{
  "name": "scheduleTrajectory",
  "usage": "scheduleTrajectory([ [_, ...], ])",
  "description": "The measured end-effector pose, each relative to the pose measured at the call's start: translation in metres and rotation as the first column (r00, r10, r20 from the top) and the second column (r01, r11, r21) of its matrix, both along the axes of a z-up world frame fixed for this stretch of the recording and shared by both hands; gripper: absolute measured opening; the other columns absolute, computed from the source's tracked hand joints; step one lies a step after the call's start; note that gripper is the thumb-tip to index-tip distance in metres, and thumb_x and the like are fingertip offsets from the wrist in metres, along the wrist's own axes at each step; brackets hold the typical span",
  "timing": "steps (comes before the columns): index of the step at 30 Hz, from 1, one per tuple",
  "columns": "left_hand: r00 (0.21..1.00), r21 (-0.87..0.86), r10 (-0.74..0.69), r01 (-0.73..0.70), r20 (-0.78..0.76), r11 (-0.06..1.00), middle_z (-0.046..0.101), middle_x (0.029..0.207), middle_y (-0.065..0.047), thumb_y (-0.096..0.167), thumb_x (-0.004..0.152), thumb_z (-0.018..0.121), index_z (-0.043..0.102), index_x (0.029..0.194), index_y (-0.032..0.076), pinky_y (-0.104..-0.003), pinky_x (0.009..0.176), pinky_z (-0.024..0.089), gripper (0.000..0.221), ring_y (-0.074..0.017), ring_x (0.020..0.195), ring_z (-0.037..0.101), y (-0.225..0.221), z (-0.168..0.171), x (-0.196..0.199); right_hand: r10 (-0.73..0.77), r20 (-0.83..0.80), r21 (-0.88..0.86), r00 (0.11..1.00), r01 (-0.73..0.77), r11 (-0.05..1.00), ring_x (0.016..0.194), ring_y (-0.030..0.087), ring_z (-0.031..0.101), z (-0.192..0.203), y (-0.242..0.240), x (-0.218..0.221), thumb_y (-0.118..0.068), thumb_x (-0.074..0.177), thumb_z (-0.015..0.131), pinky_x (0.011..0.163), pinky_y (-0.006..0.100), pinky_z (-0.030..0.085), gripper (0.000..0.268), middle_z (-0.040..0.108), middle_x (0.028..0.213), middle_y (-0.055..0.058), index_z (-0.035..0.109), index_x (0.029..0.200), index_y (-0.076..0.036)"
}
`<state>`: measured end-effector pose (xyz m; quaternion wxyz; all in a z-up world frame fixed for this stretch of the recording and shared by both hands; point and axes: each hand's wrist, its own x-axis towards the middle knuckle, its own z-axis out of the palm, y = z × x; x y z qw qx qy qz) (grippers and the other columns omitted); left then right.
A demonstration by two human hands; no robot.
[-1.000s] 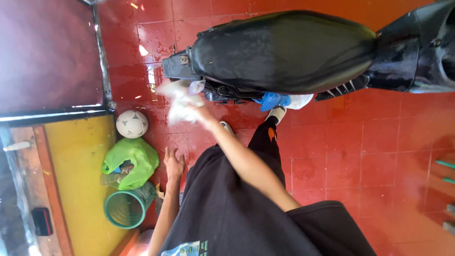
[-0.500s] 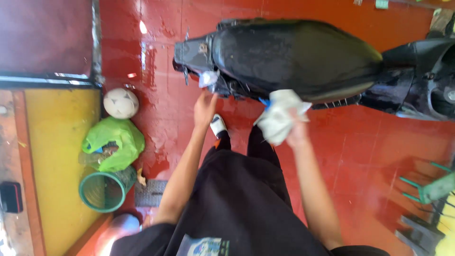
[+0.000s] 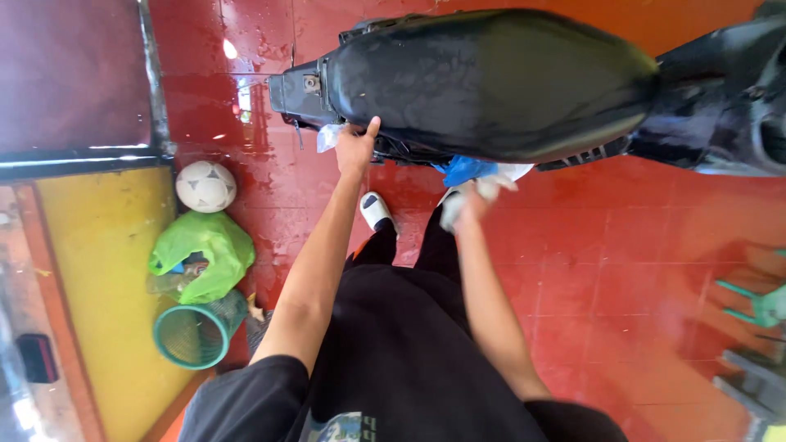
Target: The person cleans a black scooter using a white cloth and a spray bottle. They wipe the seat and the front headlight area, applying the spray to the cloth and then scrubbing the surfaces.
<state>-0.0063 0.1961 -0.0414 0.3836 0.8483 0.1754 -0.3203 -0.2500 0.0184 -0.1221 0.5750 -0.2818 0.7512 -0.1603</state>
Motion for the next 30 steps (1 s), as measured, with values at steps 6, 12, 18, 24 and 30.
scheduleTrajectory([
  [6, 0.997, 0.044, -0.041, 0.038, 0.068, 0.998, 0.077, 0.079, -0.004, 0.056, 0.077, 0.079, 0.078, 0.083, 0.017, -0.047, 0.095, 0.055, 0.039, -0.0308, 0.100, 0.073, 0.003, -0.006, 0.015, 0.893, -0.409, 0.135, -0.191, -0.980, -0.148, 0.109, 0.017, 0.072, -0.039, 0.127, 0.081, -0.051, 0.085, 0.071, 0.092, 0.036, 0.061, 0.028, 0.079, 0.104, -0.008, 0.080, 0.099, -0.028],
  [12, 1.000, 0.042, 0.009, -0.009, -0.004, 0.999, 0.078, 0.092, -0.005, 0.051, 0.073, 0.086, 0.074, 0.093, 0.012, -0.041, 0.097, 0.056, 0.045, -0.0269, 0.107, 0.072, -0.006, 0.006, 0.020, 0.929, 0.367, -0.329, -0.044, -0.940, 0.086, 0.124, 0.026, 0.062, -0.032, 0.205, 0.082, -0.034, 0.083, 0.086, 0.103, 0.043, 0.052, 0.055, 0.065, 0.131, 0.006, 0.064, 0.129, -0.015],
  [18, 0.985, -0.236, 0.140, -0.112, 0.105, 0.965, 0.076, 0.089, -0.011, 0.028, 0.084, 0.081, 0.074, 0.105, 0.006, -0.048, 0.093, 0.052, 0.031, -0.0288, 0.101, 0.072, -0.002, -0.015, 0.005, 0.687, 0.489, 0.272, 0.537, -0.843, 0.465, 0.112, 0.016, 0.070, 0.099, 0.129, 0.026, -0.042, 0.075, 0.093, 0.098, 0.030, 0.054, 0.066, 0.074, 0.120, 0.013, 0.072, 0.123, -0.002],
  [24, 0.963, -0.379, 0.234, -0.169, 0.131, 0.910, 0.075, 0.087, -0.006, 0.023, 0.083, 0.086, 0.071, 0.106, 0.006, -0.043, 0.092, 0.050, 0.032, -0.0171, 0.090, 0.070, 0.000, -0.029, 0.003, 0.320, 0.321, 0.077, 0.891, -0.361, 0.929, 0.101, 0.017, 0.072, 0.180, -0.029, -0.059, -0.028, 0.095, 0.076, 0.092, 0.038, 0.058, 0.040, 0.072, 0.119, 0.006, 0.065, 0.131, -0.013],
  [30, 0.977, -0.208, 0.125, -0.088, 0.173, 0.974, 0.077, 0.093, -0.007, 0.038, 0.082, 0.085, 0.071, 0.107, 0.011, -0.045, 0.094, 0.051, 0.039, -0.0263, 0.101, 0.073, 0.003, -0.021, -0.002, 0.329, -0.080, -0.490, 0.941, -0.325, 0.809, 0.041, 0.013, 0.054, 0.107, -0.189, -0.048, -0.038, 0.105, 0.072, 0.035, 0.029, 0.042, 0.021, 0.055, 0.058, 0.000, 0.060, 0.110, -0.022],
])
